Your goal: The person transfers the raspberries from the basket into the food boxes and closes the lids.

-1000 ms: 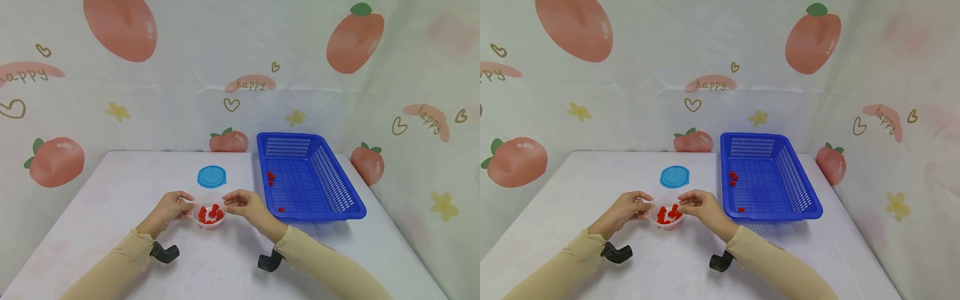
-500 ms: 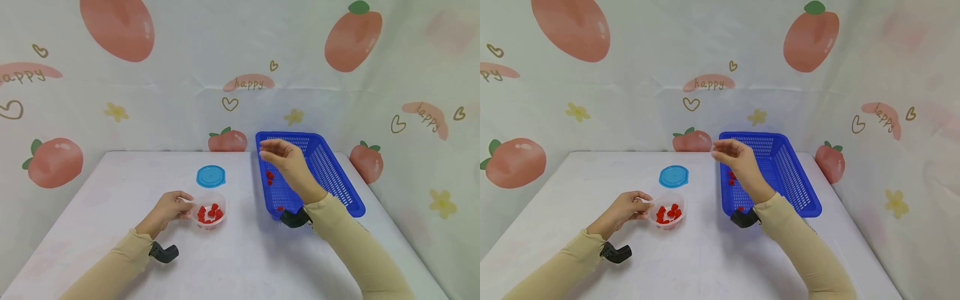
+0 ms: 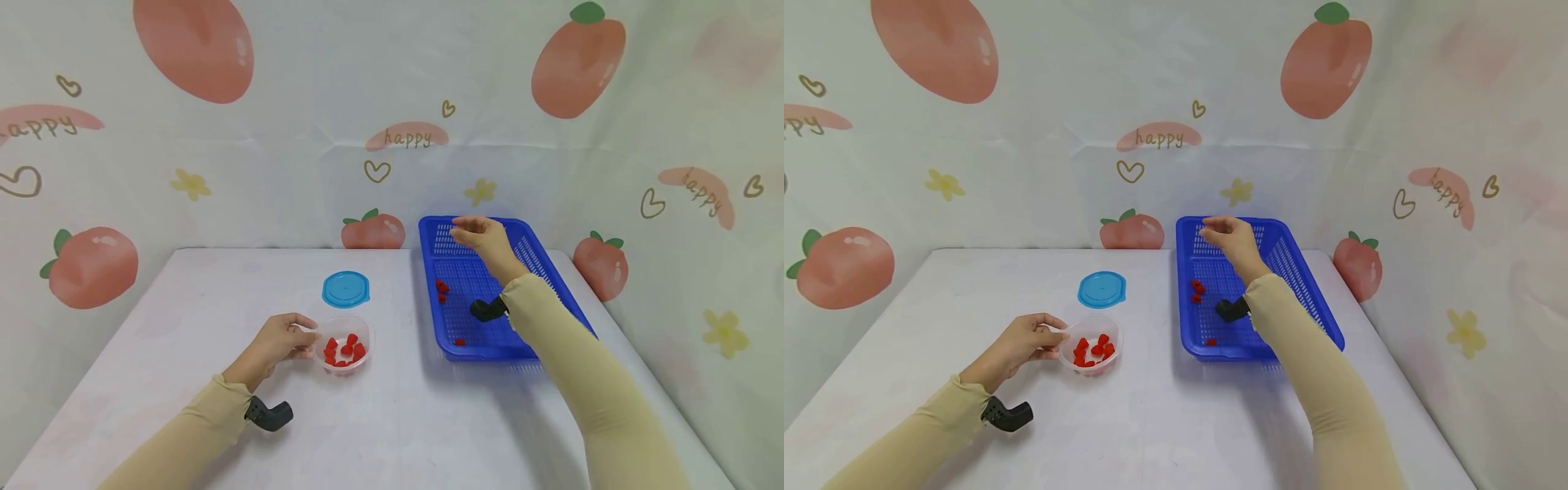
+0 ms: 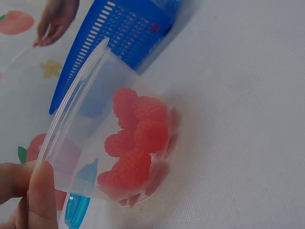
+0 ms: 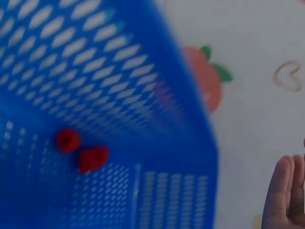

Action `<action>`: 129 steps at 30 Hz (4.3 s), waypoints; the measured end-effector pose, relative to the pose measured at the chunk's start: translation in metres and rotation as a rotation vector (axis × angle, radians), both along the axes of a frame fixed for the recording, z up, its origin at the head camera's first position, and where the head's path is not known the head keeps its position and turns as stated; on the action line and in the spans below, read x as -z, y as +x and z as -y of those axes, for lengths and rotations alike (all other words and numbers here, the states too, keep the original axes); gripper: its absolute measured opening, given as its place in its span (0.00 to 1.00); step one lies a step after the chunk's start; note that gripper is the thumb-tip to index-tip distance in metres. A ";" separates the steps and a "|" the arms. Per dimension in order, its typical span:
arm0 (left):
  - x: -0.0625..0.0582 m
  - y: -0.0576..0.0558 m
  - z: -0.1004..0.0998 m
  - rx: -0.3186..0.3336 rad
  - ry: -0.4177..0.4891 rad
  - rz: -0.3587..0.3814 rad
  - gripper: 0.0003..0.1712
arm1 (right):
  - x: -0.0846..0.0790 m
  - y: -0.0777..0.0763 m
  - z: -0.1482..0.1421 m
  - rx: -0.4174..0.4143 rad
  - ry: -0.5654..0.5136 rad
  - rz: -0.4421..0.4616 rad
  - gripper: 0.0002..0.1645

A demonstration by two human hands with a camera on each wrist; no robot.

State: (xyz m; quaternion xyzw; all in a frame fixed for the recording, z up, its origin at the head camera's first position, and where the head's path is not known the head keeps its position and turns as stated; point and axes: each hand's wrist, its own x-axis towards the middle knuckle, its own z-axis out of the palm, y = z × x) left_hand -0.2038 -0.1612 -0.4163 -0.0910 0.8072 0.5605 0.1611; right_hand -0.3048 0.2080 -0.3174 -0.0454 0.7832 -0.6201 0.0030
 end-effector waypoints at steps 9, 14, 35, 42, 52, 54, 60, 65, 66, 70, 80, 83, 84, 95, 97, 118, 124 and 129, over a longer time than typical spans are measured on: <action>0.000 0.001 -0.001 -0.008 -0.002 0.006 0.20 | 0.042 -0.023 -0.012 -0.018 0.201 0.135 0.26; -0.002 0.002 -0.003 -0.008 0.000 0.008 0.20 | 0.053 -0.023 -0.014 -0.034 0.262 0.185 0.27; -0.003 0.005 -0.001 -0.001 0.007 -0.007 0.21 | 0.089 -0.035 -0.007 -0.070 0.401 0.421 0.21; -0.003 0.004 -0.001 -0.003 0.009 -0.002 0.21 | 0.107 -0.054 -0.013 -0.103 0.435 0.445 0.15; -0.002 0.004 -0.001 -0.004 0.011 -0.001 0.21 | 0.082 -0.029 0.002 -0.052 0.474 0.447 0.10; -0.002 0.003 -0.001 -0.002 0.010 -0.002 0.21 | 0.082 -0.029 0.001 -0.053 0.477 0.446 0.10; -0.003 0.004 -0.002 -0.003 0.014 -0.002 0.21 | 0.083 -0.030 0.001 -0.046 0.490 0.445 0.09; -0.002 0.002 -0.001 -0.004 0.012 0.005 0.21 | 0.084 -0.029 0.002 -0.043 0.510 0.448 0.08; -0.002 0.001 -0.001 0.000 0.011 0.005 0.21 | 0.083 -0.029 0.002 -0.043 0.513 0.449 0.08; -0.002 0.001 -0.001 0.003 0.010 0.008 0.21 | 0.082 -0.030 0.001 -0.056 0.524 0.457 0.10; -0.003 0.002 -0.001 0.001 0.009 0.005 0.20 | 0.064 -0.026 -0.011 -0.104 0.394 0.399 0.18; -0.002 0.001 -0.001 -0.004 0.010 0.006 0.20 | 0.053 -0.023 -0.013 -0.131 0.301 0.368 0.21; -0.001 0.000 0.000 -0.003 0.009 0.004 0.20 | 0.049 -0.022 -0.014 -0.141 0.280 0.354 0.21; -0.001 0.000 0.000 -0.003 0.020 0.002 0.20 | 0.005 0.006 -0.011 -0.142 0.092 0.208 0.23; -0.001 0.001 0.000 -0.003 0.022 0.003 0.20 | -0.001 0.013 -0.007 -0.143 0.065 0.181 0.24; -0.002 0.002 0.000 -0.008 0.020 0.002 0.19 | 0.014 0.101 0.088 -0.327 -0.047 0.022 0.17; -0.004 0.003 0.000 0.003 0.034 -0.004 0.20 | 0.040 0.108 0.108 -0.366 -0.034 0.061 0.18; -0.005 0.004 -0.001 0.003 0.032 -0.001 0.20 | 0.062 0.109 0.119 -0.362 -0.037 0.104 0.17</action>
